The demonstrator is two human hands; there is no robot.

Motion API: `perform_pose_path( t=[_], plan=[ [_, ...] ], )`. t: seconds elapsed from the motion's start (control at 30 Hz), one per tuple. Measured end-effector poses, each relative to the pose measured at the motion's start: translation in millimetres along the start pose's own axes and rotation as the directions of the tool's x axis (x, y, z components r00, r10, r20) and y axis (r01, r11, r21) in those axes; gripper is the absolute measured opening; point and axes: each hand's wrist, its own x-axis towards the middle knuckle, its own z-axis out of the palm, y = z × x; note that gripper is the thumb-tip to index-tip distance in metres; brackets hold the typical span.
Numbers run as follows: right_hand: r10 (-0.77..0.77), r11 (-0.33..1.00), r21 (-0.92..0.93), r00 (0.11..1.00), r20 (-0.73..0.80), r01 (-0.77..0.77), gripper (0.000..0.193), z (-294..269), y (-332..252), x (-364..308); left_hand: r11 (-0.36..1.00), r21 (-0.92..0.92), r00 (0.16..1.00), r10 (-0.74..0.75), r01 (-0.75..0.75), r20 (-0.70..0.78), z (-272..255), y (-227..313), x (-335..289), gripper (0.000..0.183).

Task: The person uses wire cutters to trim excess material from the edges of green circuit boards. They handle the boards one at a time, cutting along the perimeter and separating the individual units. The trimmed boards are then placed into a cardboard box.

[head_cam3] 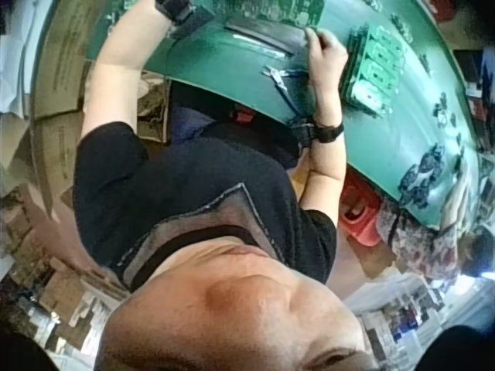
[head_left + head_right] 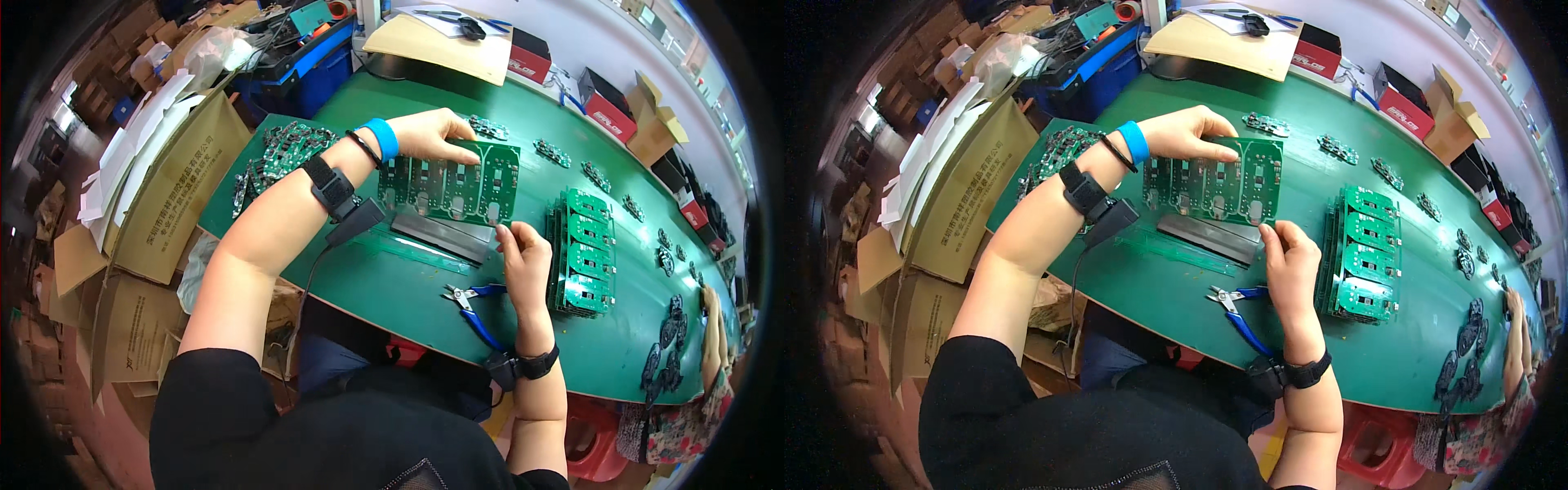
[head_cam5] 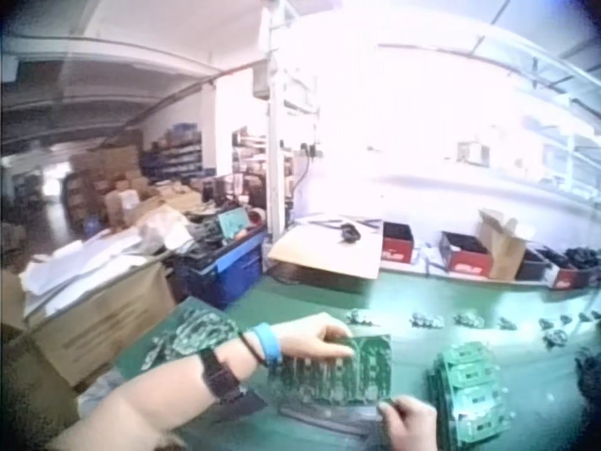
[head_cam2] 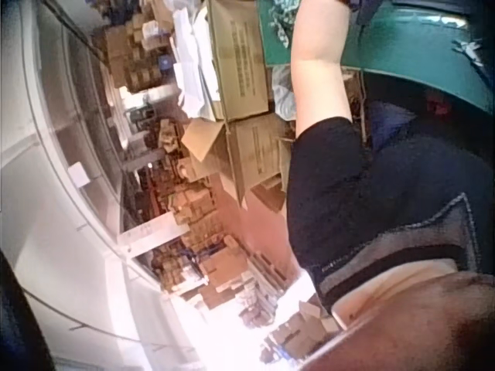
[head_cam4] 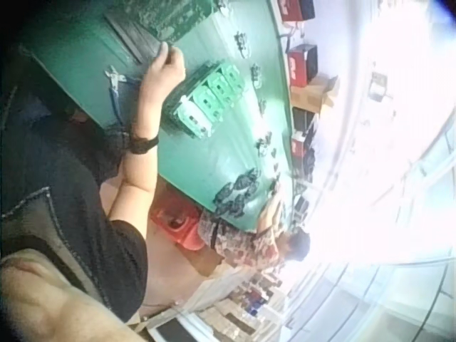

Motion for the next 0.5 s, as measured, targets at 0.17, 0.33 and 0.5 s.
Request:
perform_pose_path(
  t=[0.17, 0.33, 0.5],
  plan=[
    [-0.011, 0.964, 0.259, 0.972, 0.233, -0.051, 0.008, -1, -10, -6, 0.999, -0.049, 1.000, -0.017, 0.018, 0.017, 0, -10, -16, 0.036],
    [-0.228, 0.974, 0.052, 0.939, 0.257, 0.222, 0.016, -11, -22, -17, 0.994, -0.043, 0.990, -0.104, 0.101, -0.097, -5, -26, -17, 0.038],
    [-0.353, 0.810, -0.384, 0.891, 0.285, 0.444, 0.048, -27, -30, -25, 0.993, -0.079, 0.991, -0.093, 0.085, -0.096, -10, -31, -25, 0.038]
  ],
)
